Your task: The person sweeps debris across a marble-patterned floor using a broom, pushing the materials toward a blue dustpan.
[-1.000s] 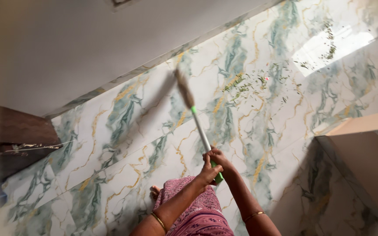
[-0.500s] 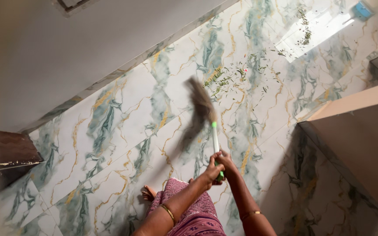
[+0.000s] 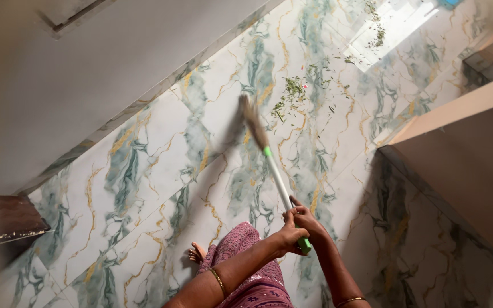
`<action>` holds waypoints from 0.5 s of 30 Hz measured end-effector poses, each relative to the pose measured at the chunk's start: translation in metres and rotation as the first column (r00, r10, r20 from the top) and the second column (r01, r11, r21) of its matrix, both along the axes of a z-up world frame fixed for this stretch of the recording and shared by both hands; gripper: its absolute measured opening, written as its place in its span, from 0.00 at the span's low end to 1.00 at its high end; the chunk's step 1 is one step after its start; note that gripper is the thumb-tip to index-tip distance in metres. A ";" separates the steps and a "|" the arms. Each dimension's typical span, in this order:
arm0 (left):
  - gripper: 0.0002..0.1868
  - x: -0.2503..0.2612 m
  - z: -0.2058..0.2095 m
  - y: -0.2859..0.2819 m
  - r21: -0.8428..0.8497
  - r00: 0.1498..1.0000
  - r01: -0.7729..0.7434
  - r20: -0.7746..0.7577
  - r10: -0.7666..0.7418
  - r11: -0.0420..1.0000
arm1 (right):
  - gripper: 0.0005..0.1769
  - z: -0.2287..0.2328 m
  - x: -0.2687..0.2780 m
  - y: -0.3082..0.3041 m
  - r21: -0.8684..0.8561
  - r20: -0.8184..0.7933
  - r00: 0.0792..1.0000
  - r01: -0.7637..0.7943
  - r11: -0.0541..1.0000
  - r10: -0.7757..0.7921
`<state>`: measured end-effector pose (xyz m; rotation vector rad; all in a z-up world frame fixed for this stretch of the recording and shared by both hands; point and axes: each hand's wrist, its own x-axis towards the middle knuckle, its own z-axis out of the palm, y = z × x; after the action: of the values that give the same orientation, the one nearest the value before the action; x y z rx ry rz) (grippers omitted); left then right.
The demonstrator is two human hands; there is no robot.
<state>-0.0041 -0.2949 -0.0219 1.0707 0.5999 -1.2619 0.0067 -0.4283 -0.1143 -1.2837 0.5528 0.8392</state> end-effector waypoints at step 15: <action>0.48 0.019 -0.027 0.016 -0.021 0.981 -0.192 -0.008 0.192 0.981 | 0.45 0.013 0.035 0.032 -0.432 0.130 0.991 0.085 0.898 -0.031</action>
<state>0.0149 -0.2788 -0.0493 0.9671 0.6763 -1.1013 0.0413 -0.3966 -0.1017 -1.7085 0.7053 0.5976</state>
